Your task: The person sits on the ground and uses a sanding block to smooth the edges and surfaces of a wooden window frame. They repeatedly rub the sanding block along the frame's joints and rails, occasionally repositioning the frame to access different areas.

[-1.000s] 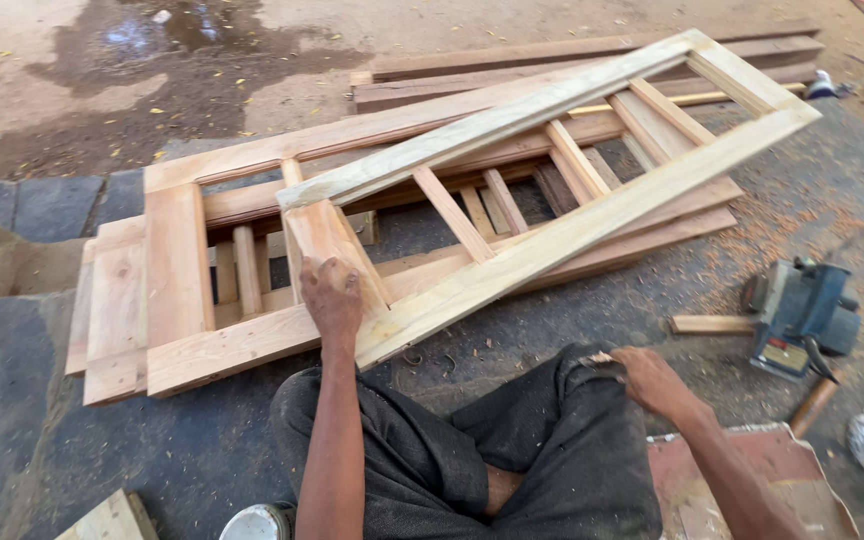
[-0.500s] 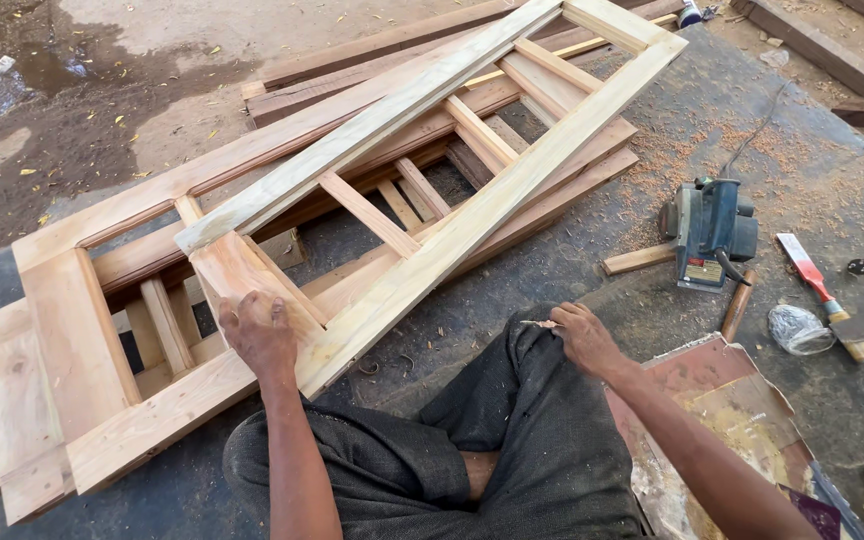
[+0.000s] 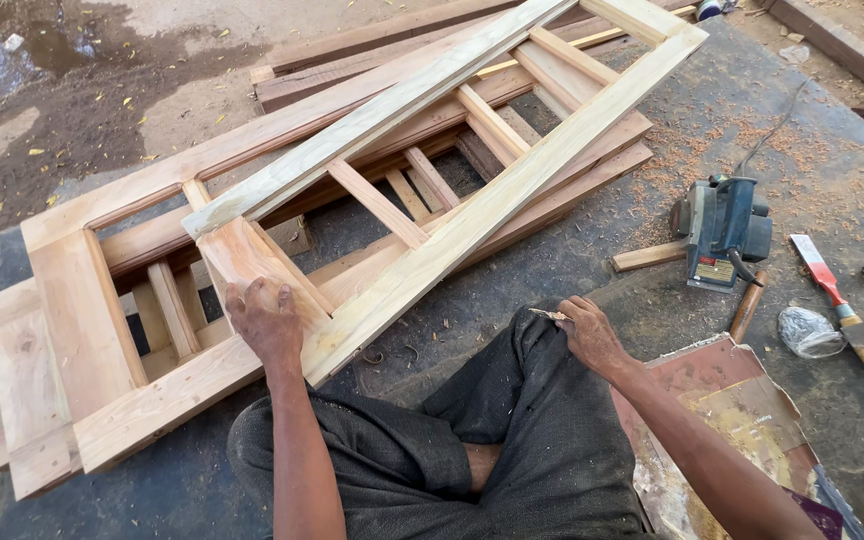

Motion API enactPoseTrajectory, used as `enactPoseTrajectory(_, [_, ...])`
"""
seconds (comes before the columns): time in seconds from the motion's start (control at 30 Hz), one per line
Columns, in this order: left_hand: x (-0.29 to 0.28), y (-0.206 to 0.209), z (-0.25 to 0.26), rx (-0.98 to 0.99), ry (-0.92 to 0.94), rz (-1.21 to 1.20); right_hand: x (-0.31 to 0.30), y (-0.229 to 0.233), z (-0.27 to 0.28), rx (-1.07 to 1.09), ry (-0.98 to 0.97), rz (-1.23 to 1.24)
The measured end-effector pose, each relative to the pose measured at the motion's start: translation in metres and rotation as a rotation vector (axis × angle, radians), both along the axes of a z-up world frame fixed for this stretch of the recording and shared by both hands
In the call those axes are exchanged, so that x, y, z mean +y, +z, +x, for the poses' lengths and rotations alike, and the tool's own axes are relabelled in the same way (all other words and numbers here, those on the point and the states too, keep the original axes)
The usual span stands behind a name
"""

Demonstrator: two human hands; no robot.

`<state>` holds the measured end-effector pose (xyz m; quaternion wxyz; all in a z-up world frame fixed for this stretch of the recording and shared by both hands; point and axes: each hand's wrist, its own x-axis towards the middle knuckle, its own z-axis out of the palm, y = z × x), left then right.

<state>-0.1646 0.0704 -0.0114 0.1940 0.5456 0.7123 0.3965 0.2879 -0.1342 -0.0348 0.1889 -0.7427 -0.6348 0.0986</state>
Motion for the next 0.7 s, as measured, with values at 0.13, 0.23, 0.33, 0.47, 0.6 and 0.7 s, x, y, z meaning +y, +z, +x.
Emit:
enactPoseTrajectory(0.13, [0.002,-0.016,-0.003,-0.020,0.004,0.013,0.006,0.018,0.014,-0.114,0.157,-0.138])
enactPoseTrajectory(0.23, [0.007,-0.025,-0.005,0.012,0.012,0.147,0.013,0.024,0.021,-0.028,0.167,-0.141])
enactPoseTrajectory(0.33, [0.008,-0.029,-0.002,-0.007,0.016,0.175,0.013,0.016,0.011,0.019,0.088,-0.006])
enactPoseTrajectory(0.47, [-0.001,-0.022,-0.004,0.014,0.028,0.123,0.016,0.011,-0.007,0.203,-0.129,0.034])
enactPoseTrajectory(0.6, [0.000,-0.007,0.001,0.016,0.026,0.117,0.027,0.029,-0.020,0.469,-0.323,0.023])
enactPoseTrajectory(0.7, [-0.003,-0.005,-0.002,0.002,0.029,0.103,0.044,0.036,-0.046,0.732,-0.218,0.187])
